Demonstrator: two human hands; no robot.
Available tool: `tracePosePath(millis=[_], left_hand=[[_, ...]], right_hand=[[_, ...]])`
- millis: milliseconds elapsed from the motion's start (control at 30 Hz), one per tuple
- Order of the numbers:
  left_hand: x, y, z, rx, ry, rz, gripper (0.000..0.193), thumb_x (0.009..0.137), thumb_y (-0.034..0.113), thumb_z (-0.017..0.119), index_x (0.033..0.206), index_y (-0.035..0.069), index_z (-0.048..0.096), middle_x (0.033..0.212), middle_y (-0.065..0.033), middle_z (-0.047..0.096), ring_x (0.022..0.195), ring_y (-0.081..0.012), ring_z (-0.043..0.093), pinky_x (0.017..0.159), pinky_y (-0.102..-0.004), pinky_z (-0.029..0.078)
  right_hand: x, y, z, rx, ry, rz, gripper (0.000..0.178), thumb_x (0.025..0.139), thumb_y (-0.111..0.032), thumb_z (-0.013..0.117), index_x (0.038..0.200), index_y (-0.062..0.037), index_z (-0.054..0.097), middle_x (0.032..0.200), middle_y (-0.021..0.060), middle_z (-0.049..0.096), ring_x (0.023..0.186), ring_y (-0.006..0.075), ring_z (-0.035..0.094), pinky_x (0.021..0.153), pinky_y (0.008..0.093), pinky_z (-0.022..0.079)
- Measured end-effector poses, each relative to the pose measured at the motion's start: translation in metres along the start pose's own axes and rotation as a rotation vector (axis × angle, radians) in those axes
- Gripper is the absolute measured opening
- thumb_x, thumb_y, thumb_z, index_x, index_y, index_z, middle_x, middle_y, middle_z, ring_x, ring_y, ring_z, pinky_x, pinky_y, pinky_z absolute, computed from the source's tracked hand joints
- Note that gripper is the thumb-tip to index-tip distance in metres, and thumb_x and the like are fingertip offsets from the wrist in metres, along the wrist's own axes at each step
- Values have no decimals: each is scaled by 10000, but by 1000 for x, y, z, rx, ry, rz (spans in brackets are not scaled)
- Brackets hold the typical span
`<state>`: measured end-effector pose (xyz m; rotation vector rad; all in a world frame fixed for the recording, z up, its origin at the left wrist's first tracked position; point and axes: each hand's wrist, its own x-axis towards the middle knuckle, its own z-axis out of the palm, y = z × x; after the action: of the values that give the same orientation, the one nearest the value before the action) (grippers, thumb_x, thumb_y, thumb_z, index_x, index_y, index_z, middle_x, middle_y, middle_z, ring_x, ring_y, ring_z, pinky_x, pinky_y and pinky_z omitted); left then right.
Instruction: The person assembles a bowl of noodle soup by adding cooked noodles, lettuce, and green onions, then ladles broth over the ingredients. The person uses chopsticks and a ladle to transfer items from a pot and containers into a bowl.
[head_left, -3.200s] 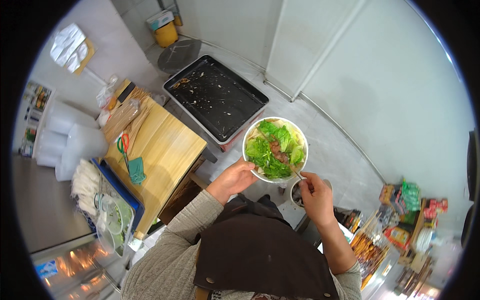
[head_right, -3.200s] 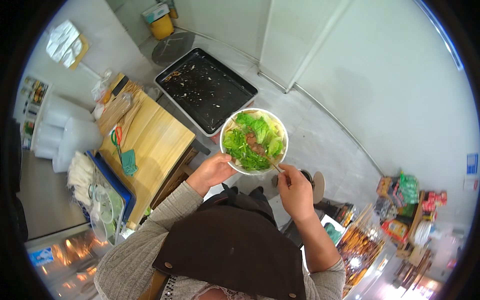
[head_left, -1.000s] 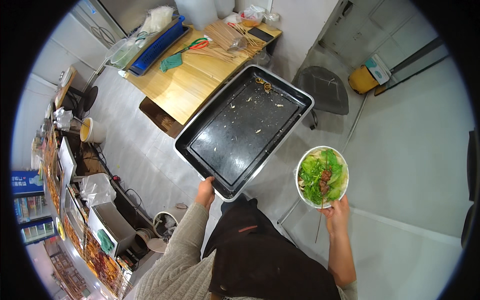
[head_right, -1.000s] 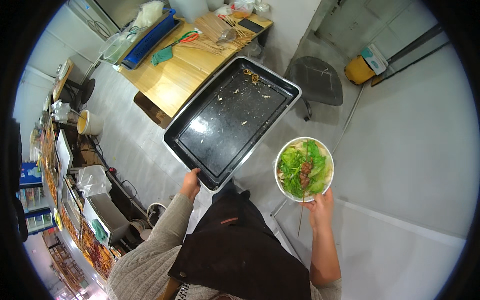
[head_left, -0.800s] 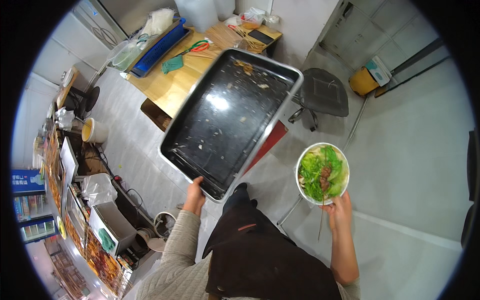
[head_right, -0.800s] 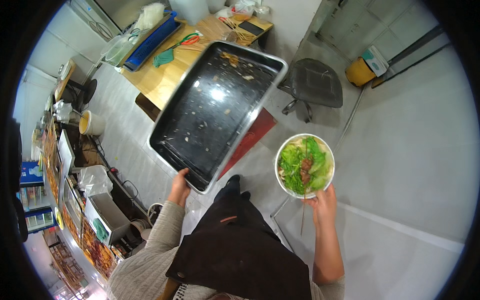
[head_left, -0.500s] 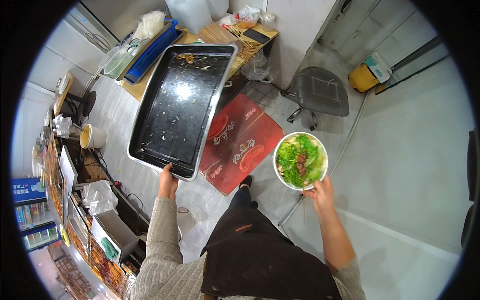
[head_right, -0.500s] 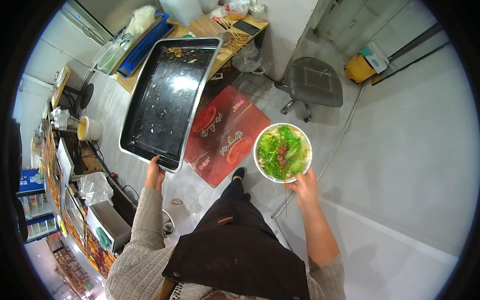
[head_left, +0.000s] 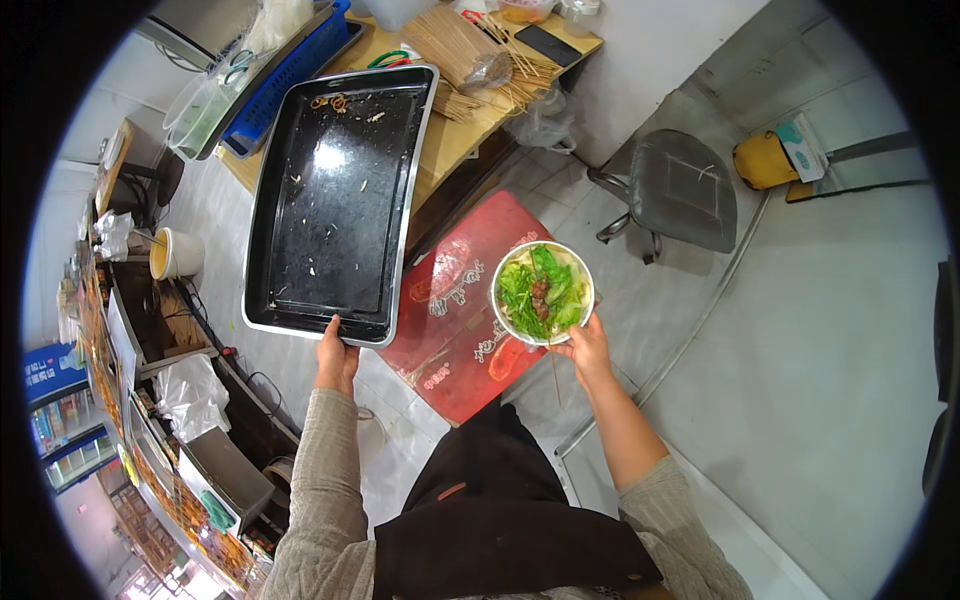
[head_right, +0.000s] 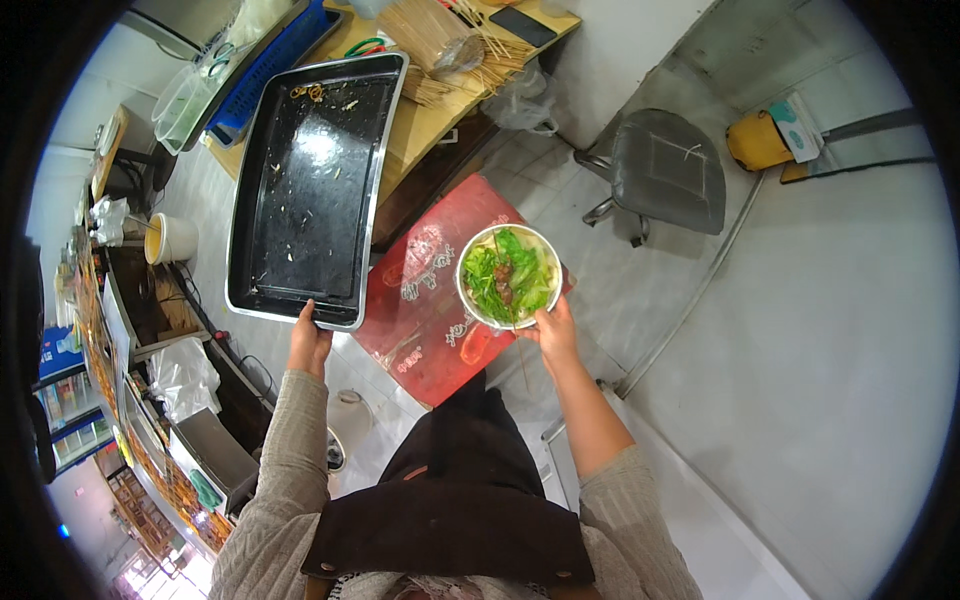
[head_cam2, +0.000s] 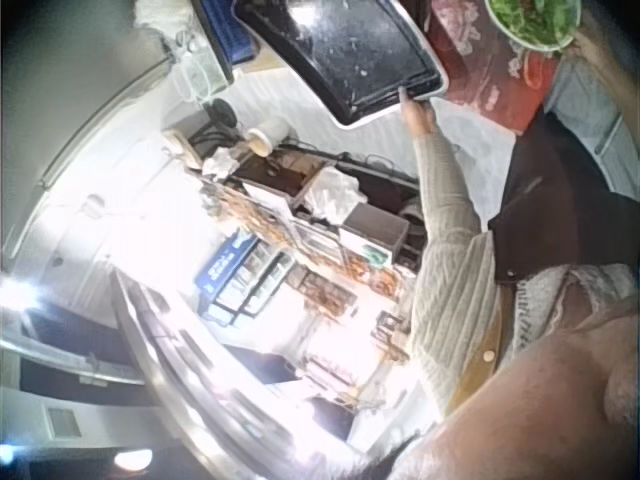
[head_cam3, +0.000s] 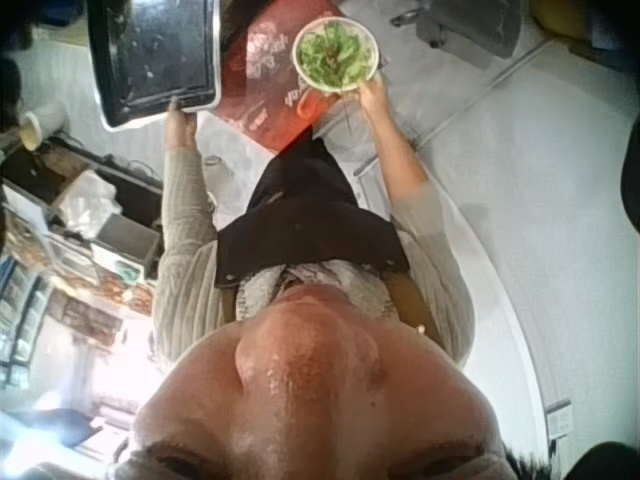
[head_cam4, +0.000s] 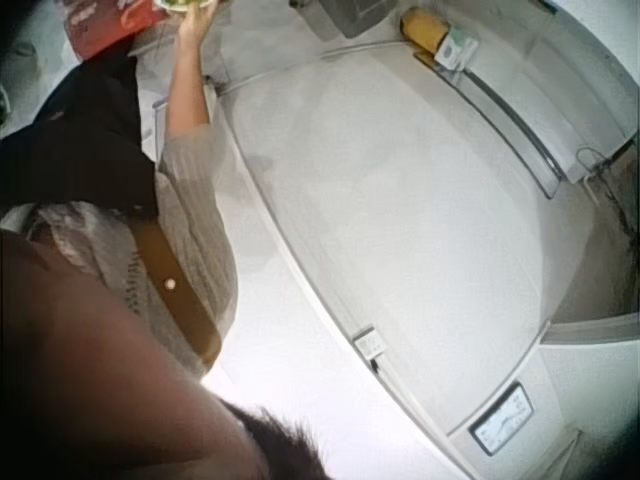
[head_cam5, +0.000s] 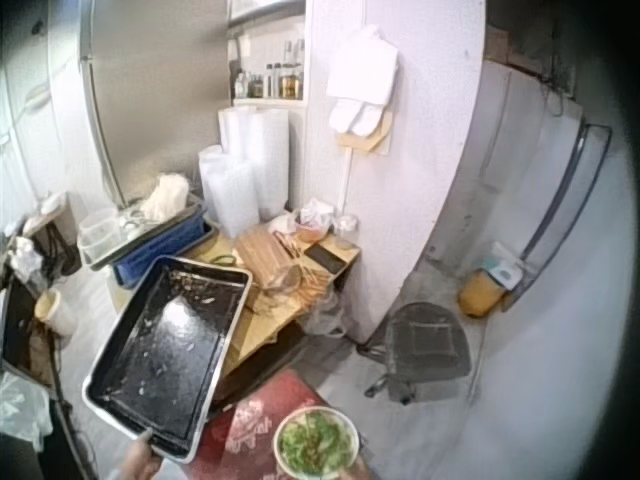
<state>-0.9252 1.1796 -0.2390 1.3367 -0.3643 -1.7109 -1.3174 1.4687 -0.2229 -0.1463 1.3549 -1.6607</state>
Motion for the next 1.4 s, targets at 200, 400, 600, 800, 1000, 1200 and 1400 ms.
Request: tracePosePath(millis=[200,400,600,800,1000,1200,1400], left_hand=[[-27,0,12,-47,-145,-39,497,1025,363,635,1387,39,529,1414,-103,581,1269,-284,585,1075,-444,497],[-89,2,-26,115,-178,-188,597,988,580,606,1326,89,560,1199,-40,607,1040,-151,600,896,-308,511],[-175,-37,-27,403,-40,-315,437,1003,582,582,971,147,588,814,34,535,676,-93,495,603,-255,410],[-264,-92,57,685,-240,-88,468,1045,465,570,708,178,418,589,76,327,476,-68,300,441,-270,241],[-351,-176,193,1134,-770,-27,424,1088,372,519,776,87,558,661,54,469,602,-72,412,544,-288,363],[-390,-250,319,1681,-1199,448,260,1034,232,555,1150,10,625,976,-127,693,923,-286,675,812,-413,525],[-360,-286,411,1445,-1275,365,454,994,179,595,1413,17,530,1322,-176,634,1176,-349,646,1015,-402,513]], right_hand=[[38,5,7,-45,-16,68,521,985,-21,456,1495,-83,373,1335,153,603,1055,292,706,783,412,654],[39,9,4,40,-145,222,533,976,-56,454,1497,-121,362,1370,153,585,1136,337,675,906,509,603],[31,-17,-38,33,-165,312,522,1001,-197,536,1489,-100,379,1404,164,554,1219,347,626,960,513,578],[-26,-42,-172,-281,-104,347,358,1029,-356,582,1103,-11,644,998,97,706,860,217,692,758,356,577],[-88,-75,-333,-514,241,189,411,1035,-361,500,790,-53,619,681,53,610,568,165,559,533,317,454],[-78,-119,-384,-209,425,91,259,977,-189,465,827,-45,618,668,44,578,597,156,543,534,300,431],[-23,-167,-413,-345,502,-60,227,927,-49,464,797,-32,649,681,50,613,636,152,552,573,307,442]])
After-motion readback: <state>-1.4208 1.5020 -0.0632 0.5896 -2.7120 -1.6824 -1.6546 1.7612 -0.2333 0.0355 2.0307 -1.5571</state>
